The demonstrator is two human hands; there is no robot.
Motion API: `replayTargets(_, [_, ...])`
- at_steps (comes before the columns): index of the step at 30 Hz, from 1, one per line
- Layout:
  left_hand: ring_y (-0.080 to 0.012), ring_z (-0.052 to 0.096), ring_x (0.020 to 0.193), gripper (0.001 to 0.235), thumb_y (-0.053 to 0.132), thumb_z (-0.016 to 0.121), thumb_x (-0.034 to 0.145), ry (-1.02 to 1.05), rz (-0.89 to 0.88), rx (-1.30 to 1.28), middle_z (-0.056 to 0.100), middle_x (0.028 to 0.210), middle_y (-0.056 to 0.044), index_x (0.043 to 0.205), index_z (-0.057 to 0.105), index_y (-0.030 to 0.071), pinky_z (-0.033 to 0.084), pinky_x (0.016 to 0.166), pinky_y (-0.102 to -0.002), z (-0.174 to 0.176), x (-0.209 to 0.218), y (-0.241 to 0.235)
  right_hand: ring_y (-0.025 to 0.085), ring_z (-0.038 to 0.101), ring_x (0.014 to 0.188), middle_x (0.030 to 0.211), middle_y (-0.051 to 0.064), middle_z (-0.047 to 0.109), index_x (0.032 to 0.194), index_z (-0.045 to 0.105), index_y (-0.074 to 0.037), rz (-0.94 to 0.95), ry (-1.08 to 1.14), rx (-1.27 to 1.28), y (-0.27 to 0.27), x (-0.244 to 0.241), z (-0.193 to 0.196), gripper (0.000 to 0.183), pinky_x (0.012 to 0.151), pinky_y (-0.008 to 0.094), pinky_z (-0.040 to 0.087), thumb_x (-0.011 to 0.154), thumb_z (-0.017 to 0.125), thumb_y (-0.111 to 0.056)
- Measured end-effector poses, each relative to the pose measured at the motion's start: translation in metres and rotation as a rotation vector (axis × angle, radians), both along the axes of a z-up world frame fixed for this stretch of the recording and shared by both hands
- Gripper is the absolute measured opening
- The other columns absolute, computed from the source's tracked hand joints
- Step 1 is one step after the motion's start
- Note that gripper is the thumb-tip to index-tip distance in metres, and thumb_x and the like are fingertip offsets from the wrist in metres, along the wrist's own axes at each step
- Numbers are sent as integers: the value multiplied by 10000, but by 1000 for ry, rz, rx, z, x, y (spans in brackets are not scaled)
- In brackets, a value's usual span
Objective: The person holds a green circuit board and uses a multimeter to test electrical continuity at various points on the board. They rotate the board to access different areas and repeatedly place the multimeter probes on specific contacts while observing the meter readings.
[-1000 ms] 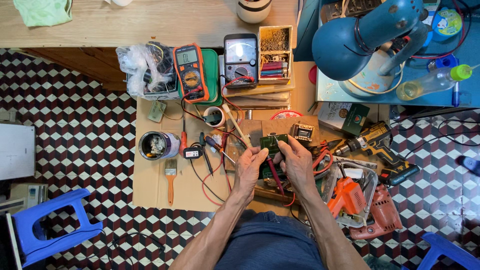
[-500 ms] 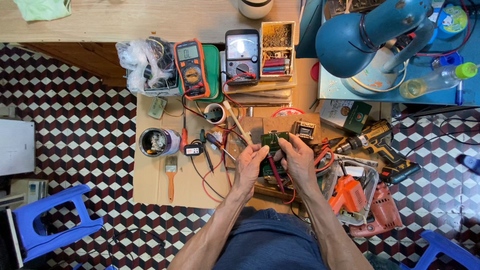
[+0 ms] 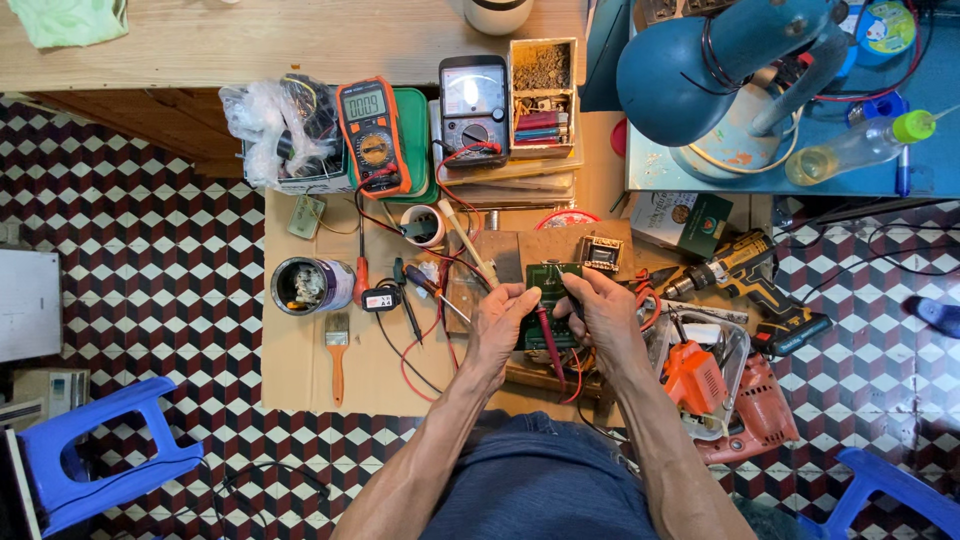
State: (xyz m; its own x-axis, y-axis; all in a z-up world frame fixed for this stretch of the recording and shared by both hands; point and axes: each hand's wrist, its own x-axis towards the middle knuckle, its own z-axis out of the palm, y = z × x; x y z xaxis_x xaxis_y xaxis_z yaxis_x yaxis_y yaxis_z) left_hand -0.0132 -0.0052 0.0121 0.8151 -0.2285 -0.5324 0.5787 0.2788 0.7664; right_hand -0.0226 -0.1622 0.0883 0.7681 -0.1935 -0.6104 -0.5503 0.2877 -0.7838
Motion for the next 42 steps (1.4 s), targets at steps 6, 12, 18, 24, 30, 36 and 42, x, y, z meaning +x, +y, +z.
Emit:
replayTargets(6, [-96, 675, 792, 386, 242, 722, 927, 37, -77, -18, 737, 949, -82, 1184, 620, -27, 551, 708, -223, 4, 2, -7, 44, 445, 423, 660, 29, 658, 1041, 681, -56, -38, 18, 10, -11, -7, -1, 207, 345, 200, 291, 969, 634, -245])
replayTargets(12, [-95, 671, 763, 386, 238, 725, 923, 42, -93, -7, 730, 917, -75, 1175, 628, -37, 548, 671, -224, 13, 2, -13, 45, 447, 425, 671, 32, 666, 988, 667, -56, -53, 13, 0, -16, -13, -4, 198, 340, 202, 279, 969, 641, -251])
replayTargets(18, [-104, 678, 767, 371, 237, 718, 925, 51, -96, 13, 727, 922, -68, 1166, 643, -35, 557, 682, -234, 13, 2, -10, 47, 444, 427, 672, 32, 658, 988, 667, -50, -53, 37, -9, -14, -14, -3, 194, 344, 206, 277, 974, 641, -242])
replayTargets(24, [-101, 682, 787, 362, 228, 717, 906, 72, -84, 3, 754, 936, -76, 1156, 641, -23, 560, 698, -237, 12, -1, -11, 56, 424, 419, 666, 29, 644, 1014, 672, -55, -31, 43, 11, -10, -11, 2, 195, 345, 214, 260, 978, 614, -238])
replayTargets(30, [-92, 668, 792, 378, 234, 736, 922, 24, -74, 14, 734, 928, -59, 1161, 653, -47, 551, 700, -226, 3, 2, -9, 59, 427, 425, 663, 38, 654, 1026, 685, -48, -8, 29, -12, -12, -9, -4, 210, 353, 216, 268, 975, 621, -241])
replayTargets(36, [-97, 676, 793, 373, 233, 727, 922, 46, -92, 13, 747, 933, -76, 1171, 644, -33, 552, 705, -227, 3, 5, -9, 59, 423, 418, 655, 39, 650, 1039, 688, -49, -25, 21, 7, -13, -9, -9, 216, 349, 214, 262, 970, 621, -243])
replayTargets(42, [-99, 688, 808, 359, 215, 721, 924, 63, -118, 46, 756, 947, -83, 1175, 649, -33, 560, 724, -221, 16, 10, -13, 64, 418, 413, 655, 43, 650, 1019, 664, -38, -38, 21, -15, -17, -8, -9, 217, 341, 217, 259, 977, 624, -247])
